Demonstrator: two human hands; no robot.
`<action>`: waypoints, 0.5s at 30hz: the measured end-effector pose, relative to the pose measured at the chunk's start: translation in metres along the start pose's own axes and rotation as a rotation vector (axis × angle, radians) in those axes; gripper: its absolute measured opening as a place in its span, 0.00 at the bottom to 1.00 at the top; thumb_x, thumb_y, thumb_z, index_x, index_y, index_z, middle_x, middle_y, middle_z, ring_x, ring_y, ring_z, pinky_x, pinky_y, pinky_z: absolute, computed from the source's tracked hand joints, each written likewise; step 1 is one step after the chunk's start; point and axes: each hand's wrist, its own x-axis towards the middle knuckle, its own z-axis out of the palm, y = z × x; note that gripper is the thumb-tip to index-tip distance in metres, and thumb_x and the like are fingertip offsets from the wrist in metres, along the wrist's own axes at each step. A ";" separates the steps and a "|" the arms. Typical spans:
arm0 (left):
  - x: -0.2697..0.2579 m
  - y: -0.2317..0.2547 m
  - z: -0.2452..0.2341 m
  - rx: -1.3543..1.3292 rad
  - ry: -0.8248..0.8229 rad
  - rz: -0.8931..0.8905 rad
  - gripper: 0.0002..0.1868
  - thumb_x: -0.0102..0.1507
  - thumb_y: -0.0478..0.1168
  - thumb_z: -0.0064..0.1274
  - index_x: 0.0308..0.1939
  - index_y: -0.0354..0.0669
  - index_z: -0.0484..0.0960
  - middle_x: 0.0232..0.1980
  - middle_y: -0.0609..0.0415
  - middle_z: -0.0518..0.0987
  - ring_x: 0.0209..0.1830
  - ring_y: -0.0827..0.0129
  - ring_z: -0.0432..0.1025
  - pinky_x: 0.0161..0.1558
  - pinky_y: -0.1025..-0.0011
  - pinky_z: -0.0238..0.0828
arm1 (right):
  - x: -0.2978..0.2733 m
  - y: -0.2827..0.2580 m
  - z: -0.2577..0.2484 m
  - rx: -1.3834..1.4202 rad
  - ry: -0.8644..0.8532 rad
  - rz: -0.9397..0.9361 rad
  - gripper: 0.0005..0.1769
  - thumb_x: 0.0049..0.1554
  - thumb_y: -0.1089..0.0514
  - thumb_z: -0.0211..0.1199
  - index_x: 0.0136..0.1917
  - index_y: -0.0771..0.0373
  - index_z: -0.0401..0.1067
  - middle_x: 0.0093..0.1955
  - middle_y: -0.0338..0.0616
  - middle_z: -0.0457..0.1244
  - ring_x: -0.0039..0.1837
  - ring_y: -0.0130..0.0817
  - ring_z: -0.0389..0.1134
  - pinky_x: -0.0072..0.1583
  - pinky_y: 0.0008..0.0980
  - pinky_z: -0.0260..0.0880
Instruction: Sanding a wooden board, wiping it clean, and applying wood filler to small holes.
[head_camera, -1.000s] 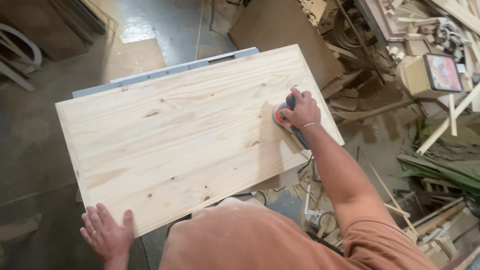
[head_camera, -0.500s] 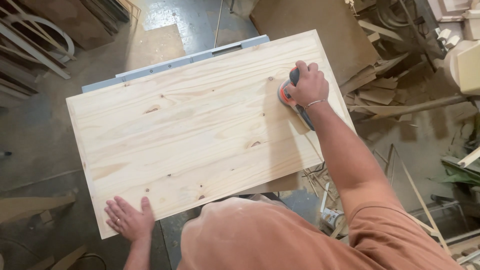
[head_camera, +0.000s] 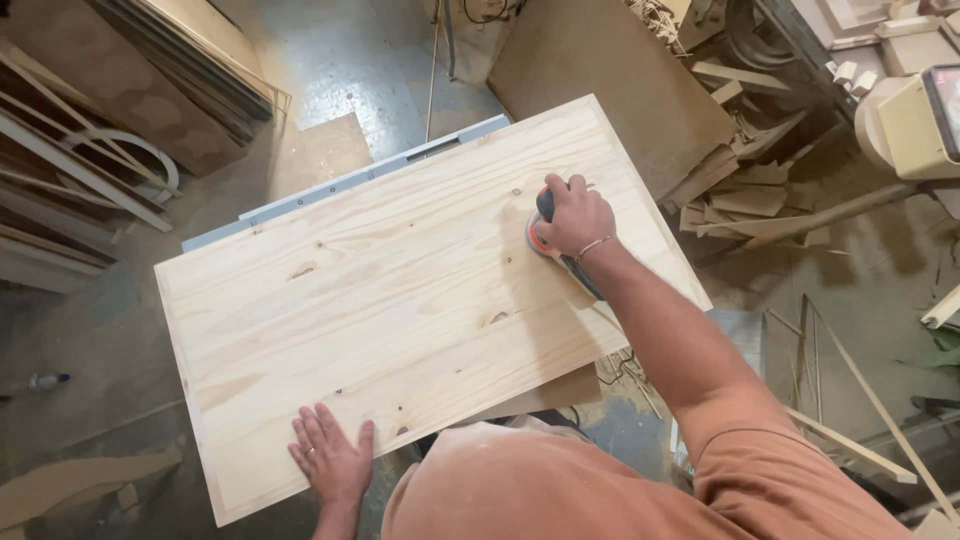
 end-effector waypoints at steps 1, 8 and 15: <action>0.002 -0.002 0.003 0.000 0.008 0.006 0.53 0.64 0.75 0.23 0.82 0.42 0.39 0.85 0.41 0.37 0.85 0.49 0.32 0.78 0.46 0.23 | -0.003 0.005 0.004 0.003 0.009 0.003 0.35 0.44 0.49 0.61 0.66 0.49 0.61 0.56 0.53 0.57 0.46 0.62 0.66 0.45 0.54 0.69; -0.011 -0.017 -0.001 -0.009 0.023 0.050 0.51 0.64 0.73 0.29 0.82 0.47 0.45 0.85 0.45 0.43 0.85 0.52 0.36 0.79 0.48 0.30 | -0.024 0.019 0.011 -0.005 0.105 -0.041 0.33 0.44 0.45 0.60 0.64 0.45 0.64 0.55 0.52 0.58 0.41 0.64 0.66 0.42 0.56 0.68; -0.020 -0.058 0.009 0.029 -0.009 -0.029 0.52 0.63 0.77 0.21 0.82 0.51 0.42 0.86 0.47 0.40 0.85 0.53 0.36 0.78 0.46 0.30 | -0.033 0.030 0.011 -0.028 0.073 0.003 0.33 0.44 0.45 0.61 0.65 0.45 0.64 0.57 0.51 0.59 0.47 0.61 0.67 0.45 0.57 0.69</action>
